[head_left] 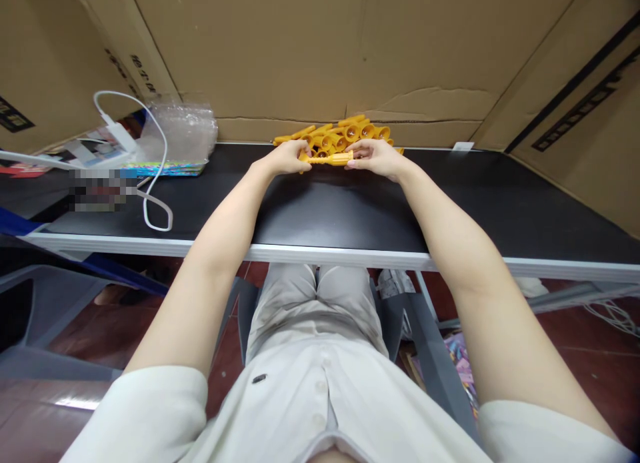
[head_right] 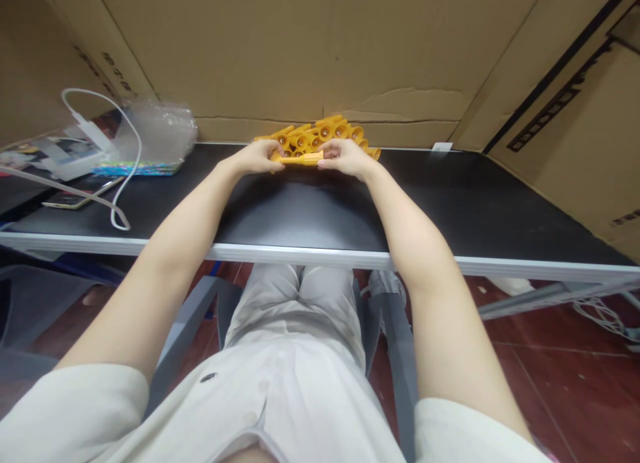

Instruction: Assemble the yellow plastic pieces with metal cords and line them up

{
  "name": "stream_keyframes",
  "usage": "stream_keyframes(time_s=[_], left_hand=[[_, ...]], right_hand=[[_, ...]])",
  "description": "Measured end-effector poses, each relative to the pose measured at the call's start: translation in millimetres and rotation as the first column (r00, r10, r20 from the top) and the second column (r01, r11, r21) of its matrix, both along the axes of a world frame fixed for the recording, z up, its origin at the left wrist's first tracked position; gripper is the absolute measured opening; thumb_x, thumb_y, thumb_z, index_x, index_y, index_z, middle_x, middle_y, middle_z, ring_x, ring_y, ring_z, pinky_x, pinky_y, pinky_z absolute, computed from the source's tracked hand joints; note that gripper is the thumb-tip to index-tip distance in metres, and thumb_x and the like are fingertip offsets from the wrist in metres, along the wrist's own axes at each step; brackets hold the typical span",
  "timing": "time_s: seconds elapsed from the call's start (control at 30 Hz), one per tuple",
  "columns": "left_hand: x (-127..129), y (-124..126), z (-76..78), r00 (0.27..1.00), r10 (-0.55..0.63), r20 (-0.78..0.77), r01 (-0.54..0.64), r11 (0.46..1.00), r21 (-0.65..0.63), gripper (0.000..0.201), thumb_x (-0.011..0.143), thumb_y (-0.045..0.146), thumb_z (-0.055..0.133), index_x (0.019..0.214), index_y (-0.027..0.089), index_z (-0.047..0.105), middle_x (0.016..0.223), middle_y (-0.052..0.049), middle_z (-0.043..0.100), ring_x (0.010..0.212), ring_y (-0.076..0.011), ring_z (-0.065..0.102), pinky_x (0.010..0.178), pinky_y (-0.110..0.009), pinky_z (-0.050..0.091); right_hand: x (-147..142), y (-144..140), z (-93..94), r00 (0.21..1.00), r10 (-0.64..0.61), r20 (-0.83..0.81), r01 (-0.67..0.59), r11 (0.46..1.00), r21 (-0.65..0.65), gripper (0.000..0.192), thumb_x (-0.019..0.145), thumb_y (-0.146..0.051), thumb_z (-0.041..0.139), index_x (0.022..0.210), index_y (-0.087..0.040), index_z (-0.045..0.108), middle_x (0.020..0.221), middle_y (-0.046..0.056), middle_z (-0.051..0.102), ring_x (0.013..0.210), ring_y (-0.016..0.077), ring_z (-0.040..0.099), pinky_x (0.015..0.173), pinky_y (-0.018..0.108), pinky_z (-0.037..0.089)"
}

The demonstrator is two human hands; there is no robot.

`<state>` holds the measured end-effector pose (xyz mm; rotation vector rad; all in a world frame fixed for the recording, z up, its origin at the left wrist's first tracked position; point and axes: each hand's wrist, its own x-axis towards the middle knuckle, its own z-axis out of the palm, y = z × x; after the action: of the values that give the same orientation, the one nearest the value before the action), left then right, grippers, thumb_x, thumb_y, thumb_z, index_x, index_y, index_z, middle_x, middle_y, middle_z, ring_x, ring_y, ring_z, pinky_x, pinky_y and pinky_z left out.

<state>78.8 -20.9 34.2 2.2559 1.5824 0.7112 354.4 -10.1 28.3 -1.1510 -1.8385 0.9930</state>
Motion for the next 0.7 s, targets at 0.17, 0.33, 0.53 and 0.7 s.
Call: stream_keyframes(time_s=[0.17,0.33,0.53,0.7], left_hand=[[7.5,-2.5,-0.7,0.992,0.078,0.103,-0.07,0.995,-0.077,0.022,0.079,0.03,0.074,0.096,0.022,0.063,0.071,0.003,0.057,0.066,-0.0157,0.051,0.068,-0.028,0.038],[9.5,-6.2,1.4,0.996,0.066,0.064,-0.067,0.998,0.005,0.013,0.08,0.024,0.074,0.09,0.019,0.067,0.07,0.003,0.057,0.071,-0.0154,0.055,0.072,-0.027,0.039],[7.6,-6.7,2.3,0.988,0.049,0.149,-0.042,0.998,-0.054,0.017,0.076,0.025,0.079,0.085,0.02,0.066,0.069,0.003,0.059,0.068,-0.0154,0.055,0.071,-0.029,0.042],[7.5,-4.1,0.4,0.984,0.073,0.163,-0.067,0.997,-0.043,0.019,0.076,0.028,0.082,0.086,0.02,0.068,0.069,0.002,0.058,0.07,-0.0159,0.057,0.074,-0.029,0.046]], right_hand=[[2.2,-1.8,3.0,1.0,-0.002,-0.014,0.001,1.0,-0.023,0.036,0.083,-0.03,0.1,0.105,-0.018,0.074,0.104,0.01,0.081,0.096,0.0258,0.085,0.106,0.046,0.068],[4.3,2.4,1.9,1.0,0.018,-0.011,-0.019,1.0,-0.023,0.031,0.088,-0.034,0.096,0.1,-0.018,0.073,0.093,0.009,0.08,0.086,0.0239,0.084,0.096,0.043,0.071],[4.6,5.6,-1.3,0.999,0.047,-0.024,-0.046,0.998,0.03,0.037,0.083,-0.021,0.097,0.112,-0.022,0.073,0.11,0.005,0.079,0.083,0.0158,0.081,0.08,0.028,0.069],[5.0,1.9,3.5,1.0,0.027,-0.015,-0.026,1.0,0.01,0.026,0.089,-0.021,0.093,0.107,-0.019,0.074,0.101,0.006,0.079,0.074,0.0152,0.078,0.076,0.03,0.068]])
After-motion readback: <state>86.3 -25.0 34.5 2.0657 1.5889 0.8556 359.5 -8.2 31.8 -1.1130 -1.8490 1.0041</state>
